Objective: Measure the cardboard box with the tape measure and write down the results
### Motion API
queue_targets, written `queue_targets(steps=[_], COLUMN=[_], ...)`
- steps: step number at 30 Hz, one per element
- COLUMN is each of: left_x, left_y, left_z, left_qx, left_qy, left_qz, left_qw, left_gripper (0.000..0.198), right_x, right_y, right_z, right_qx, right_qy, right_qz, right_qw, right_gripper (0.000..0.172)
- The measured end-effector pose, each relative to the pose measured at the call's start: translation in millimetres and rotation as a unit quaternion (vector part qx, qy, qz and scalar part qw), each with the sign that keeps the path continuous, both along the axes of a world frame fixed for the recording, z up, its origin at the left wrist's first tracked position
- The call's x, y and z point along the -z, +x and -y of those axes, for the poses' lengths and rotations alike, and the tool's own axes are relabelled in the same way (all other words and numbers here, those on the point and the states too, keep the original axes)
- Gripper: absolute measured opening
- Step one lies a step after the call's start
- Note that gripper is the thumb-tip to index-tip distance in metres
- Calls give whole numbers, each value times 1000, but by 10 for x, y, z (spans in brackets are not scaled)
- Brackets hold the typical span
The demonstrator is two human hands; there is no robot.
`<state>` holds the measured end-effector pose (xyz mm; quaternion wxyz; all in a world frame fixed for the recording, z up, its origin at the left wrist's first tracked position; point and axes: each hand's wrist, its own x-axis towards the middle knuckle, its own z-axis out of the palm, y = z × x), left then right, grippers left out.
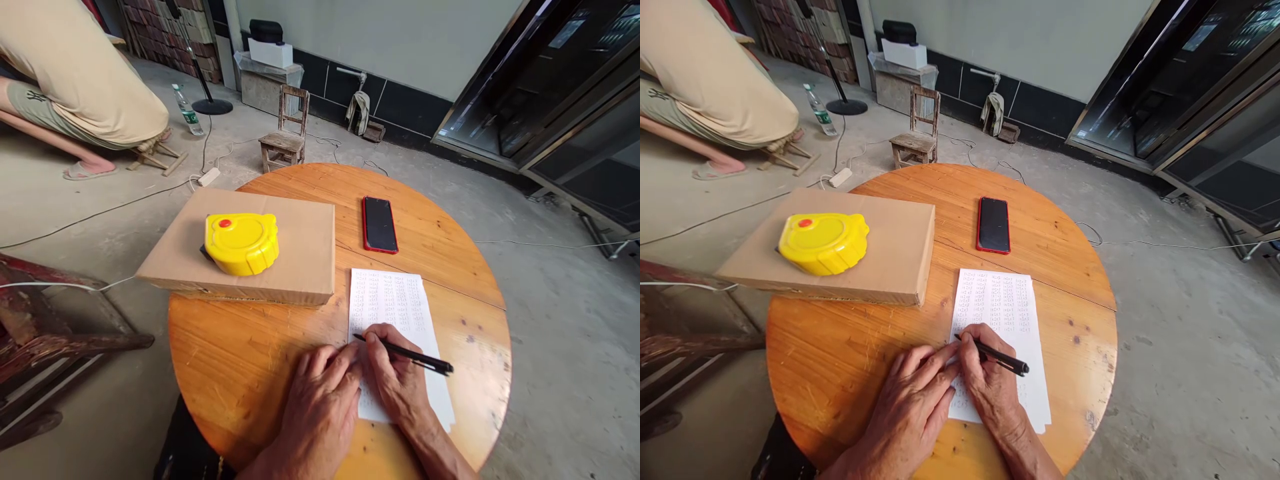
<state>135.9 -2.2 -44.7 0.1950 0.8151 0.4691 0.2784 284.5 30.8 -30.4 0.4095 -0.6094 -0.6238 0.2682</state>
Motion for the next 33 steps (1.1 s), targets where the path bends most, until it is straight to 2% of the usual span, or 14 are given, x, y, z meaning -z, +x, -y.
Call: queue_targets(steps=[6, 16, 21, 33], left_x=[-6, 9, 7, 30], left_y=[5, 19, 16, 24], left_z=[13, 5, -2, 2], left_qx=[-2, -11, -12, -24], left_qy=[-3, 11, 29, 47], left_qz=[11, 10, 15, 19], left_qw=[1000, 1000, 999, 998], left_gripper=[35, 34, 33, 31], right_x=[24, 68, 54, 29], right_y=[-3, 58, 42, 74], right_z=[-1, 41, 16, 39], right_qx=[-9, 29, 29, 27], right_qy=[-6, -15, 2, -16], right_qz=[10, -54, -49, -45], right_qw=[1000, 998, 998, 998], right_gripper=[24, 21, 21, 22])
